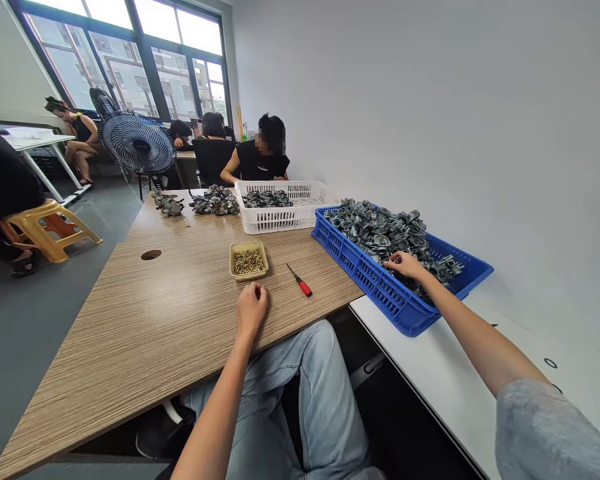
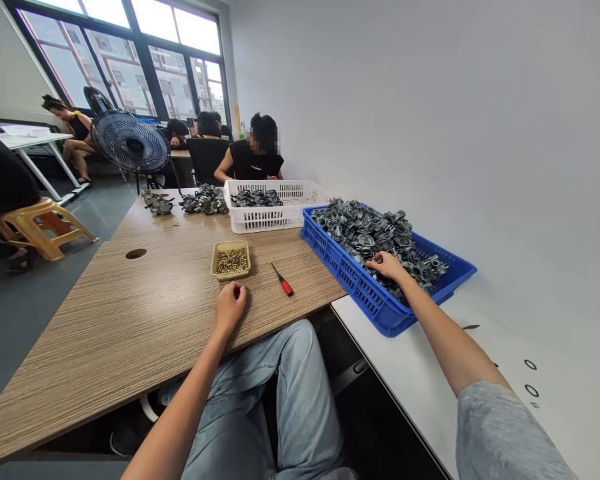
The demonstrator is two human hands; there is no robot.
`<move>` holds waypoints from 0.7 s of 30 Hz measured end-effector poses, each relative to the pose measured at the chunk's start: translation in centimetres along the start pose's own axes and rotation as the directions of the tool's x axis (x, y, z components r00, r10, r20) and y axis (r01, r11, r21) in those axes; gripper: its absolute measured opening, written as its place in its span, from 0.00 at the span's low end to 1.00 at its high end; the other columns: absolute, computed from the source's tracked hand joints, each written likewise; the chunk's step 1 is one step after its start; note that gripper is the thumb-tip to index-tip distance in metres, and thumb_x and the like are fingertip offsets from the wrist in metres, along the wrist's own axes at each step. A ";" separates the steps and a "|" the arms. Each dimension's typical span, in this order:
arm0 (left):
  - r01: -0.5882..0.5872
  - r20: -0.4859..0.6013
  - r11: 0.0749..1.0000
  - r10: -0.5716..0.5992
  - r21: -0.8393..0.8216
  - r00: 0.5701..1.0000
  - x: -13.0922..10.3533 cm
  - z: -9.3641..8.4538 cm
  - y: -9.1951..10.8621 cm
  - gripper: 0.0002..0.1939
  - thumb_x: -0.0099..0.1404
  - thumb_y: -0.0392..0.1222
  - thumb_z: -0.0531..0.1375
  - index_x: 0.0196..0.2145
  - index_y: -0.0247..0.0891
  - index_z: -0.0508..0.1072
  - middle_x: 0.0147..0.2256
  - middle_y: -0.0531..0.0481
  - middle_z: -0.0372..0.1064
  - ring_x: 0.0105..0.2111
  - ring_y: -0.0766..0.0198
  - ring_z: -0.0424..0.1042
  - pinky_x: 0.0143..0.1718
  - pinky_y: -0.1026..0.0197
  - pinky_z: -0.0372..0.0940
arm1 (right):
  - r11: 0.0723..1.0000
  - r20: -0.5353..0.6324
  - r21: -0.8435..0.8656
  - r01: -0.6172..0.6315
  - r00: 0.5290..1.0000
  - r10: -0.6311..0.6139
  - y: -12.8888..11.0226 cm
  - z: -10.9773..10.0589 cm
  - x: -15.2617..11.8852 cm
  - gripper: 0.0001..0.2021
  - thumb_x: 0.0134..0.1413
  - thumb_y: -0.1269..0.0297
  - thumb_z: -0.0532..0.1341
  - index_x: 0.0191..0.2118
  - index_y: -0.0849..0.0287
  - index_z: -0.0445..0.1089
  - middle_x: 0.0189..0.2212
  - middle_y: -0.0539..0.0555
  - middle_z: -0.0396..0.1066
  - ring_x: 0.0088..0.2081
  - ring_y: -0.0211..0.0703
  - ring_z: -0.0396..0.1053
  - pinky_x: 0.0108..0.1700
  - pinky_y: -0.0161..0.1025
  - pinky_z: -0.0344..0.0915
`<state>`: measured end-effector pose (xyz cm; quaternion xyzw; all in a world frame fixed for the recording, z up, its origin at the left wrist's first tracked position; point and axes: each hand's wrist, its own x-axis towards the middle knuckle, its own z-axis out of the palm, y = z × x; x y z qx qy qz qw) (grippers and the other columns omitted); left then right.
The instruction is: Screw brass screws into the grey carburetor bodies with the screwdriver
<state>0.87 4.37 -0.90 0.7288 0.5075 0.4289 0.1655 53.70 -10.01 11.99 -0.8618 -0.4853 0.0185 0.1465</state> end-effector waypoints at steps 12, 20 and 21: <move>-0.008 0.015 1.000 0.008 0.028 1.000 0.0 -0.1 0.0 0.09 0.72 0.42 0.55 0.34 0.42 0.71 0.35 0.45 0.76 0.38 0.53 0.74 0.44 0.55 0.66 | 0.995 -0.085 -0.035 -0.089 0.993 0.085 -2.0 -1.4 1.3 0.30 0.62 0.36 0.62 0.54 0.58 0.73 0.53 0.66 0.78 0.53 0.61 0.76 0.51 0.47 0.71; -0.006 0.023 1.000 0.006 0.027 1.000 0.1 -0.2 0.0 0.09 0.72 0.43 0.55 0.33 0.43 0.70 0.35 0.45 0.76 0.38 0.53 0.74 0.44 0.54 0.66 | 0.969 -0.176 -0.061 -0.239 0.958 0.225 -6.3 -0.5 5.5 0.37 0.59 0.34 0.64 0.61 0.63 0.70 0.58 0.77 0.72 0.59 0.72 0.72 0.56 0.59 0.72; -0.005 0.022 1.000 0.004 0.027 1.000 0.1 -0.2 0.0 0.09 0.72 0.43 0.55 0.33 0.43 0.70 0.35 0.45 0.76 0.38 0.53 0.74 0.43 0.54 0.66 | 0.965 -0.184 -0.062 -0.255 0.953 0.240 -6.6 -0.2 5.8 0.37 0.59 0.35 0.65 0.60 0.64 0.71 0.58 0.78 0.71 0.60 0.74 0.72 0.57 0.61 0.72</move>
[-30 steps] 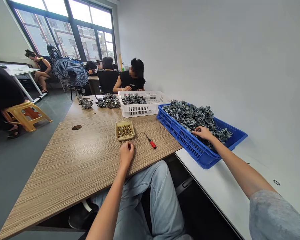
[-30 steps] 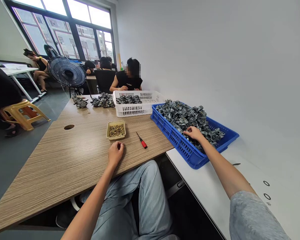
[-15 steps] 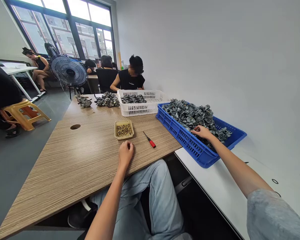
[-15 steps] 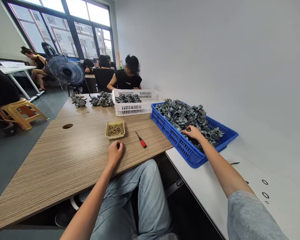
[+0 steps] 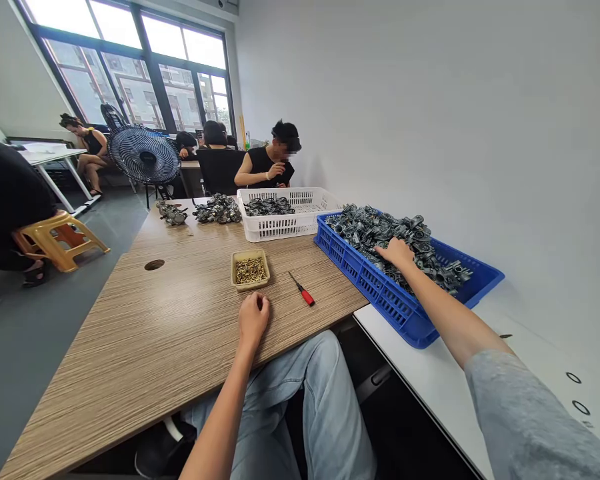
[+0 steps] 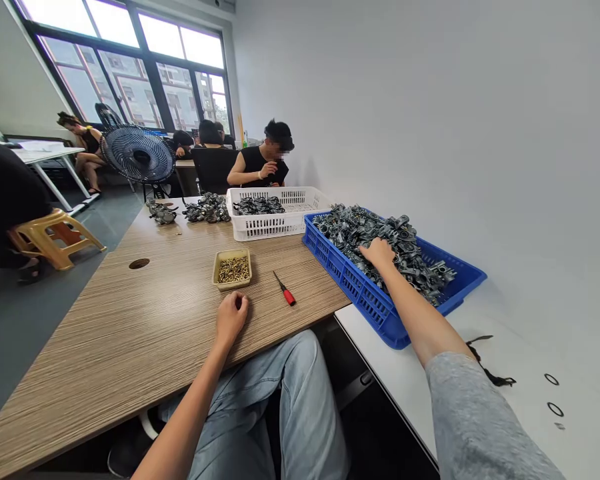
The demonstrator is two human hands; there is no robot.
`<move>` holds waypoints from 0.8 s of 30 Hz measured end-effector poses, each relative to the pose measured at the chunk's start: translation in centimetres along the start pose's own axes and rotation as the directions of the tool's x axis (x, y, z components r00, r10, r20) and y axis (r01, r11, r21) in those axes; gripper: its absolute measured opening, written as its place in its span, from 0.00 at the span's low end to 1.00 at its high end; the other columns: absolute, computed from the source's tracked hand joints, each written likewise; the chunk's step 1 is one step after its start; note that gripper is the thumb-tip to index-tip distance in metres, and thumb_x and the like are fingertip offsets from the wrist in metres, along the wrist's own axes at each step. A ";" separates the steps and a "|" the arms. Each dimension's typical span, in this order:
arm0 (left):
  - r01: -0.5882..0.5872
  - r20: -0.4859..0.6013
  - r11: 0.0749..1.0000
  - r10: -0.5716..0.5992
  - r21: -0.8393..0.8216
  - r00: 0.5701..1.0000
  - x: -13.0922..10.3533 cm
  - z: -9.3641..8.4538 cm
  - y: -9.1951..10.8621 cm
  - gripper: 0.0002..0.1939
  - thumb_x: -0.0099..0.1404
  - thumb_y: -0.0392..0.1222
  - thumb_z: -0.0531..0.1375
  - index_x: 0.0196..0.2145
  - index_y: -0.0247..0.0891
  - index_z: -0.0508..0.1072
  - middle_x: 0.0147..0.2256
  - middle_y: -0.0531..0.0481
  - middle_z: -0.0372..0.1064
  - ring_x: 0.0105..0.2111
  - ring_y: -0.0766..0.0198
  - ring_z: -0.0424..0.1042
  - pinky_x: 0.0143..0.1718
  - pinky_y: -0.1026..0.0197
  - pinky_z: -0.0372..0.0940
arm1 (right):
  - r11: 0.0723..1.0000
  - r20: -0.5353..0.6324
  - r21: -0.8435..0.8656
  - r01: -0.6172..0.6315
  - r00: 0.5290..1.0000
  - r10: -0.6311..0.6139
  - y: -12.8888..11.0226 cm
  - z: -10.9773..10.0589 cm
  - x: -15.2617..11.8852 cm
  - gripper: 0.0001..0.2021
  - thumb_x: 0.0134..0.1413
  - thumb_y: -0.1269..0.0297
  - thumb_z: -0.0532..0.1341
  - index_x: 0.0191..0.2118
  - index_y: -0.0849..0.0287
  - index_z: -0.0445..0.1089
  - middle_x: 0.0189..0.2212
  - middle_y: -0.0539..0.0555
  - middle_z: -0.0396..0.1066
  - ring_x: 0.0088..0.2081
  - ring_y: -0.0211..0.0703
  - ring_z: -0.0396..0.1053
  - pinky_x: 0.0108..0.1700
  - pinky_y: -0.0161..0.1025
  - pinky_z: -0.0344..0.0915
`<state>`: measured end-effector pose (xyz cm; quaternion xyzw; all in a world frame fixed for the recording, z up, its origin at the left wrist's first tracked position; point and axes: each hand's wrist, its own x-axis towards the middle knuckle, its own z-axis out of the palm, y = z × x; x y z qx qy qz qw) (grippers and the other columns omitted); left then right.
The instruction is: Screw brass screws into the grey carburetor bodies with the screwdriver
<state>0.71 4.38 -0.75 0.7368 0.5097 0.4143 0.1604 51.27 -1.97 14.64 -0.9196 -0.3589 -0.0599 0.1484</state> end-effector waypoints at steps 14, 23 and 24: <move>-0.006 0.010 1.000 0.006 -0.007 1.000 0.0 0.1 0.0 0.09 0.72 0.42 0.55 0.34 0.42 0.71 0.35 0.45 0.76 0.38 0.54 0.73 0.44 0.55 0.65 | 0.999 -0.021 0.022 -0.045 0.999 0.046 -0.4 0.4 -0.4 0.38 0.53 0.37 0.71 0.58 0.64 0.73 0.54 0.78 0.75 0.56 0.72 0.76 0.53 0.59 0.75; -0.009 -0.007 1.000 0.009 -0.021 1.000 0.0 0.4 -0.2 0.09 0.72 0.42 0.55 0.33 0.42 0.70 0.34 0.45 0.75 0.37 0.54 0.73 0.43 0.55 0.64 | 0.993 -0.035 0.080 -0.087 0.995 0.090 -0.8 -1.3 -1.5 0.36 0.53 0.40 0.71 0.59 0.63 0.72 0.54 0.76 0.75 0.55 0.72 0.77 0.51 0.58 0.76; -0.008 -0.006 1.000 0.008 -0.021 1.000 0.0 0.4 -0.2 0.09 0.72 0.42 0.55 0.33 0.42 0.70 0.34 0.46 0.75 0.37 0.54 0.72 0.42 0.55 0.64 | 0.994 -0.033 0.080 -0.080 0.996 0.083 -1.0 -1.7 -1.4 0.35 0.52 0.41 0.71 0.58 0.62 0.73 0.54 0.75 0.76 0.54 0.72 0.77 0.50 0.57 0.76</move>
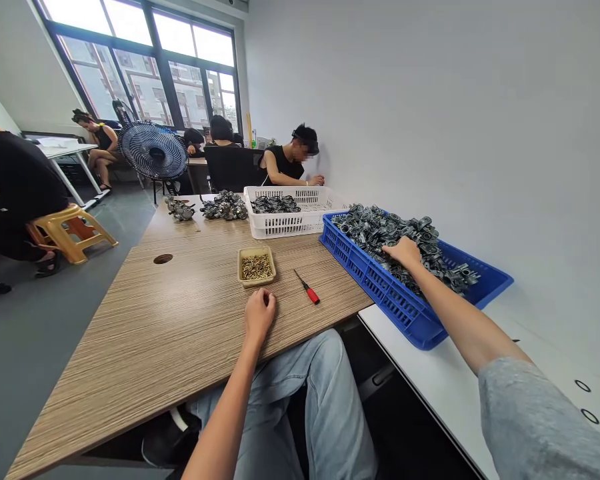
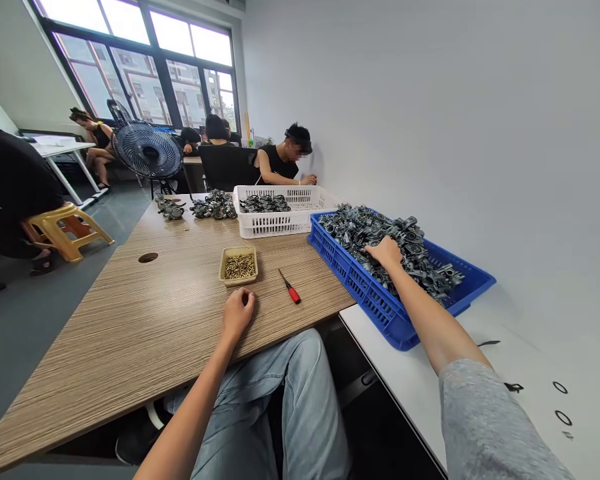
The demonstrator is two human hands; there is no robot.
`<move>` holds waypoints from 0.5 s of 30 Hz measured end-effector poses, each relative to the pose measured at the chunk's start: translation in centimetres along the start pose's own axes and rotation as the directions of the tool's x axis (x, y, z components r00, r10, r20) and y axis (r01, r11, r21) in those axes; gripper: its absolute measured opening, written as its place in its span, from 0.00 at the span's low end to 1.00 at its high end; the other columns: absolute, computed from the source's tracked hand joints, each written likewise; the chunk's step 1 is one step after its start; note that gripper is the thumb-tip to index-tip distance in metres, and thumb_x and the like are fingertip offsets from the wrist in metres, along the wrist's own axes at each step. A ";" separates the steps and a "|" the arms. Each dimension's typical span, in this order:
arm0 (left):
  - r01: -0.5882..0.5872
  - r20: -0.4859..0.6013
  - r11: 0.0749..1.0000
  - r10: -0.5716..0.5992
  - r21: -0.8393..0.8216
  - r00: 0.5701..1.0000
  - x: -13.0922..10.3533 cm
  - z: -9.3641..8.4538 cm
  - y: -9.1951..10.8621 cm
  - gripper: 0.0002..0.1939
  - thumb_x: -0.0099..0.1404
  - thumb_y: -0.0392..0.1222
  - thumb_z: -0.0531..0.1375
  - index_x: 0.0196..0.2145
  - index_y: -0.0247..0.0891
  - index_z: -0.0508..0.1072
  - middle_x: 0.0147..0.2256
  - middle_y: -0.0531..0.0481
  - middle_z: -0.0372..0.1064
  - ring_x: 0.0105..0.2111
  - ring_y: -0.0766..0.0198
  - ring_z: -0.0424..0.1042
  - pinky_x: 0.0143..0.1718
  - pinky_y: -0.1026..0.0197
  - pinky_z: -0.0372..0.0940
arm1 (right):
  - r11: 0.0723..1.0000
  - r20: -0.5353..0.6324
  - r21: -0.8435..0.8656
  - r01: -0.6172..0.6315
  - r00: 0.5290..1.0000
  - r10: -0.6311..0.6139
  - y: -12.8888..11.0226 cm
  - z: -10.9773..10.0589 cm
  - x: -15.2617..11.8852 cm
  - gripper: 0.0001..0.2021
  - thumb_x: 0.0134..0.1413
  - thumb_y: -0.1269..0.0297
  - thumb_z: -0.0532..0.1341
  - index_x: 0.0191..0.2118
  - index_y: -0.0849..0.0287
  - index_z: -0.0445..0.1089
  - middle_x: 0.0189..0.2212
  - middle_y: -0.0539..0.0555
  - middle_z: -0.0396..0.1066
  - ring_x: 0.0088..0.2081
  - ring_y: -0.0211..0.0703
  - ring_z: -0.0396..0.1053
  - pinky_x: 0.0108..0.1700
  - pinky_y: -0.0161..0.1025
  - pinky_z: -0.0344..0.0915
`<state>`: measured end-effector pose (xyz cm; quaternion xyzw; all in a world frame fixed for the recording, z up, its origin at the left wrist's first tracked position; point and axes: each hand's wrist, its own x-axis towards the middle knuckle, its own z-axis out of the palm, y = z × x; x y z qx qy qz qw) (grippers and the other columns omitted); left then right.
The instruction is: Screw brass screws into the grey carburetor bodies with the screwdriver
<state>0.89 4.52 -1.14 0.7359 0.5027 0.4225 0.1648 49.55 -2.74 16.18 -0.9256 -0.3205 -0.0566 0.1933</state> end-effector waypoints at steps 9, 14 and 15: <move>0.029 0.008 1.000 -0.029 0.004 1.000 0.0 -0.1 0.3 0.09 0.72 0.42 0.56 0.34 0.41 0.71 0.34 0.45 0.74 0.37 0.55 0.72 0.42 0.56 0.64 | 0.980 -0.010 0.029 0.199 0.980 -0.199 -4.3 -3.9 -1.4 0.29 0.51 0.44 0.71 0.51 0.62 0.76 0.48 0.70 0.79 0.52 0.68 0.77 0.52 0.53 0.73; 0.058 0.021 0.997 -0.058 -0.044 0.998 -0.2 -0.4 0.7 0.08 0.72 0.40 0.57 0.33 0.41 0.71 0.35 0.46 0.74 0.38 0.55 0.72 0.44 0.56 0.63 | 0.919 -0.017 0.106 0.381 0.924 -0.381 -8.8 -4.3 -4.2 0.31 0.52 0.45 0.70 0.54 0.65 0.75 0.49 0.68 0.79 0.53 0.61 0.76 0.52 0.46 0.71; 0.062 0.019 0.997 -0.061 -0.047 0.998 -0.2 -0.4 0.8 0.08 0.72 0.40 0.57 0.33 0.41 0.71 0.35 0.46 0.74 0.38 0.56 0.72 0.44 0.56 0.63 | 0.900 -0.011 0.125 0.418 0.908 -0.420 -9.9 -4.0 -5.0 0.31 0.51 0.45 0.70 0.54 0.65 0.75 0.49 0.67 0.79 0.52 0.59 0.76 0.51 0.45 0.71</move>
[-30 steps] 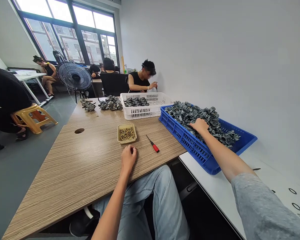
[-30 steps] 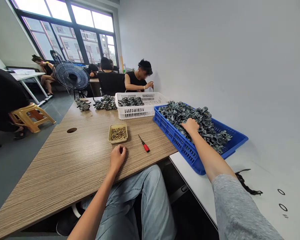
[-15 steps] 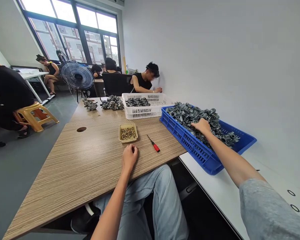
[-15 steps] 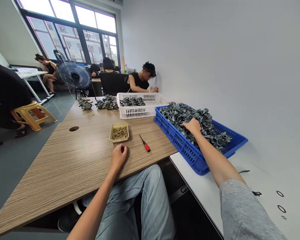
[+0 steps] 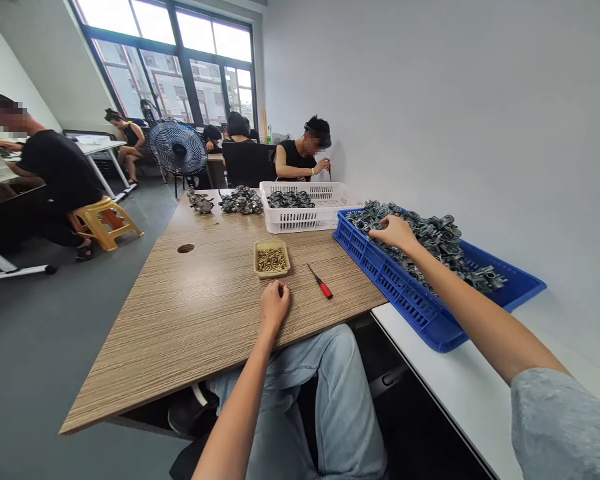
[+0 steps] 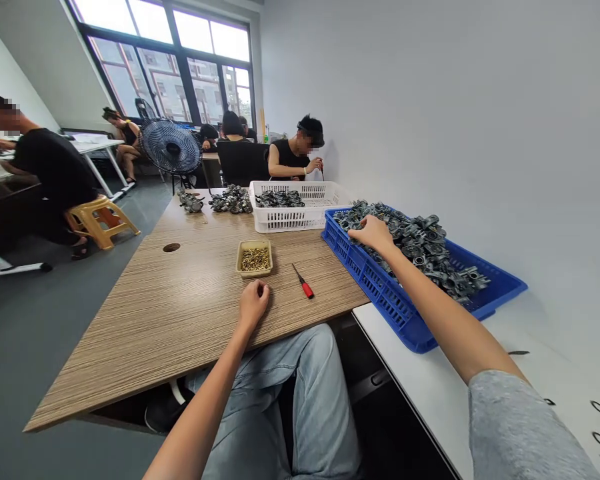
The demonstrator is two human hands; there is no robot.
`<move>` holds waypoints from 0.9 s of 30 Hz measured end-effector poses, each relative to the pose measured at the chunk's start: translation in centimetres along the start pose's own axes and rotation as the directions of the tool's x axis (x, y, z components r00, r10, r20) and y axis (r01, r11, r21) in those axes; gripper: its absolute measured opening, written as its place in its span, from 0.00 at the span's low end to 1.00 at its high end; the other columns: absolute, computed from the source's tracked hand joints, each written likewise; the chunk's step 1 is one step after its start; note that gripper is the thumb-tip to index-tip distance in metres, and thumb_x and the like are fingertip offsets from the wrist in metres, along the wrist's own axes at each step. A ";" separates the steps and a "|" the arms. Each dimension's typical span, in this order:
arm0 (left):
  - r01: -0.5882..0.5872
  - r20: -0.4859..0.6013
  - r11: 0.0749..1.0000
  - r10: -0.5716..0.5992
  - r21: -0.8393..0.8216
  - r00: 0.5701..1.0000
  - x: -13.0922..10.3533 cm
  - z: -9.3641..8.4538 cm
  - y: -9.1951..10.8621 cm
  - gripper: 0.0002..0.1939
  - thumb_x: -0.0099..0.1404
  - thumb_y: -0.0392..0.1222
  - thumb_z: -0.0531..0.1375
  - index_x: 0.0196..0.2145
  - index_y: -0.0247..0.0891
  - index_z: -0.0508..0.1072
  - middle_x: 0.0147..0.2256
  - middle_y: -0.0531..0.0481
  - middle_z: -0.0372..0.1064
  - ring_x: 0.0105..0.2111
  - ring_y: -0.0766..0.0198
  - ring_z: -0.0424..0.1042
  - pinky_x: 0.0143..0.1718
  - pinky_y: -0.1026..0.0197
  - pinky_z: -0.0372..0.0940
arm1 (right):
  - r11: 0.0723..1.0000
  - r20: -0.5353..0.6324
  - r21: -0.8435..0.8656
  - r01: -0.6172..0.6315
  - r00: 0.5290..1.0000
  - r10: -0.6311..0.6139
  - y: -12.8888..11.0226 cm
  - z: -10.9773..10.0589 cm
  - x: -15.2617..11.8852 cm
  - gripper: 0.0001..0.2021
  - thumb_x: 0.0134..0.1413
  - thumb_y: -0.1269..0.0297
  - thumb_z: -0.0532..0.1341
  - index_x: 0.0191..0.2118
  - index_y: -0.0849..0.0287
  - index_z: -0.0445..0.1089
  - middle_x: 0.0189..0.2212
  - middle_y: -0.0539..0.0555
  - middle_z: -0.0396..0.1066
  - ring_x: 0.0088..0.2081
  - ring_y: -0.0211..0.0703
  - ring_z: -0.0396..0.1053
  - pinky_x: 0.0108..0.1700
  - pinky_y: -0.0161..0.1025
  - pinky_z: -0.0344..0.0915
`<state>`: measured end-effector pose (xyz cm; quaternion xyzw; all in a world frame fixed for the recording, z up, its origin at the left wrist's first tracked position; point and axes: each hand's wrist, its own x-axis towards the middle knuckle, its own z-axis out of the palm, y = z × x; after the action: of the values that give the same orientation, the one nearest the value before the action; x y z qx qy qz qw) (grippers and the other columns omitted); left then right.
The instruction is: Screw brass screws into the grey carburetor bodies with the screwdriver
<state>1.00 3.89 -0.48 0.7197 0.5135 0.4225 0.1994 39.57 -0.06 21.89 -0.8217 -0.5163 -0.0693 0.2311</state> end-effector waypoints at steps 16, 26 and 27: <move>0.051 -0.161 0.996 -0.062 -0.068 0.985 -0.7 -0.5 0.8 0.14 0.79 0.43 0.51 0.35 0.41 0.71 0.36 0.46 0.76 0.39 0.58 0.74 0.44 0.58 0.65 | 0.912 0.199 0.137 0.387 0.891 -0.408 -15.8 14.4 -11.4 0.16 0.58 0.57 0.67 0.49 0.58 0.72 0.46 0.58 0.79 0.44 0.51 0.76 0.40 0.40 0.64; 0.069 -0.240 0.959 -0.137 -0.274 0.961 -0.9 -1.1 1.0 0.12 0.79 0.45 0.54 0.39 0.41 0.73 0.39 0.46 0.76 0.42 0.57 0.74 0.48 0.56 0.66 | 0.795 0.175 0.053 0.604 0.778 -0.603 -17.4 16.1 -16.1 0.14 0.63 0.66 0.64 0.53 0.55 0.67 0.52 0.61 0.73 0.55 0.56 0.67 0.45 0.43 0.68; 0.071 -0.248 0.956 -0.145 -0.284 0.958 -0.9 -1.1 1.0 0.12 0.79 0.45 0.54 0.39 0.41 0.73 0.40 0.46 0.76 0.42 0.57 0.74 0.48 0.56 0.67 | 0.782 0.175 0.049 0.621 0.766 -0.619 -17.6 16.1 -16.5 0.15 0.63 0.66 0.63 0.54 0.55 0.67 0.52 0.61 0.72 0.55 0.57 0.66 0.46 0.44 0.68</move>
<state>0.55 2.50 0.55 0.5927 0.5116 0.5703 0.2485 14.52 0.03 7.23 -0.6095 -0.7768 -0.0695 0.1422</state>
